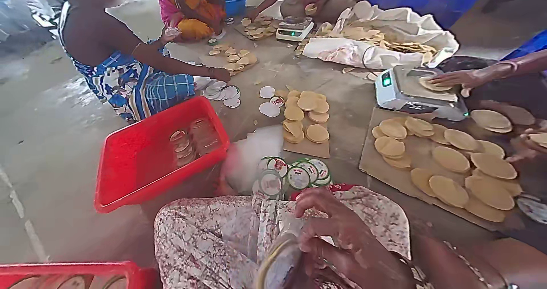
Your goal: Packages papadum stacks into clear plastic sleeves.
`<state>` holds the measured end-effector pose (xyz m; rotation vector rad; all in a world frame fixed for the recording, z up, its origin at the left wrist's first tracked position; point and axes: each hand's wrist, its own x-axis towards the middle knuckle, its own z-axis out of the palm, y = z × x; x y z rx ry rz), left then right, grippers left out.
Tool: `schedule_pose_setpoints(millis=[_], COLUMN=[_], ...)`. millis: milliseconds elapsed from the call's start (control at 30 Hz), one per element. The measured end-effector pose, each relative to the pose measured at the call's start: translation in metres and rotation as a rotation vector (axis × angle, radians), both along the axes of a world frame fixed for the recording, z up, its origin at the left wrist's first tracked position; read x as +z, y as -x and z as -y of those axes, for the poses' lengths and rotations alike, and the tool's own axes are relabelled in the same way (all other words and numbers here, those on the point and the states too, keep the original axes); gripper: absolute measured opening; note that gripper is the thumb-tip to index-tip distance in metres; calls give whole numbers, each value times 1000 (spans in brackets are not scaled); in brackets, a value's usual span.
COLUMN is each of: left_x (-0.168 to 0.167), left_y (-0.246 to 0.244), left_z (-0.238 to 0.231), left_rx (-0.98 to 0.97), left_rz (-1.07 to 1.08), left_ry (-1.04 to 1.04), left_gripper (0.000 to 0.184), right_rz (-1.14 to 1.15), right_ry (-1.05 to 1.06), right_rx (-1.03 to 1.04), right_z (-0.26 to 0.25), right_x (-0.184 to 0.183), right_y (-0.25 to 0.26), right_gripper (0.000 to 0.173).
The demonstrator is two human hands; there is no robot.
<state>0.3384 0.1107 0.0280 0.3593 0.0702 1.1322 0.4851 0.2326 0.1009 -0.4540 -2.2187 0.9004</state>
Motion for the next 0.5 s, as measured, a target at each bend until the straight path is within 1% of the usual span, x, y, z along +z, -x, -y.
schedule_pose_setpoints(millis=[33,67,100,167,200,233,267,300,333,367,433,500], left_x=[-5,-13,-18,3,7,7,8,12,21,30,35,28], left_y=[4,12,18,24,29,35,38,39,38,35,33,39], left_z=[2,5,6,0,-1,2,6,10,12,10,2,0], left_rx=[83,145,212,291,312,344,387,429,471,495,534,591], left_rz=[-158,-234,-241,-252,-269,-334,-410,-466,-519,-581,-612,-585], left_ry=[-46,-100,-90,116,131,94,70,101,197,286,384,355], left_gripper=[39,48,52,68,70,66,53,36,21,12,10,14], right_rz=[-8,-17,-14,-11,-2,8,19,27,30,27,-11,-113], right_ry=[1,5,4,-11,-18,-22,-14,13,57,104,175,249], right_rx=[-23,-45,-76,-145,-180,-210,-219,-204,-170,-131,-100,-116], right_z=[0,1,2,4,6,7,8,8,9,9,10,9], right_x=[3,6,8,10,10,9,7,4,2,0,-3,-5], right_y=[-1,-2,-4,-6,-7,-7,-6,-5,-4,-2,2,5], right_gripper=[21,21,23,26,28,29,31,32,32,32,29,26])
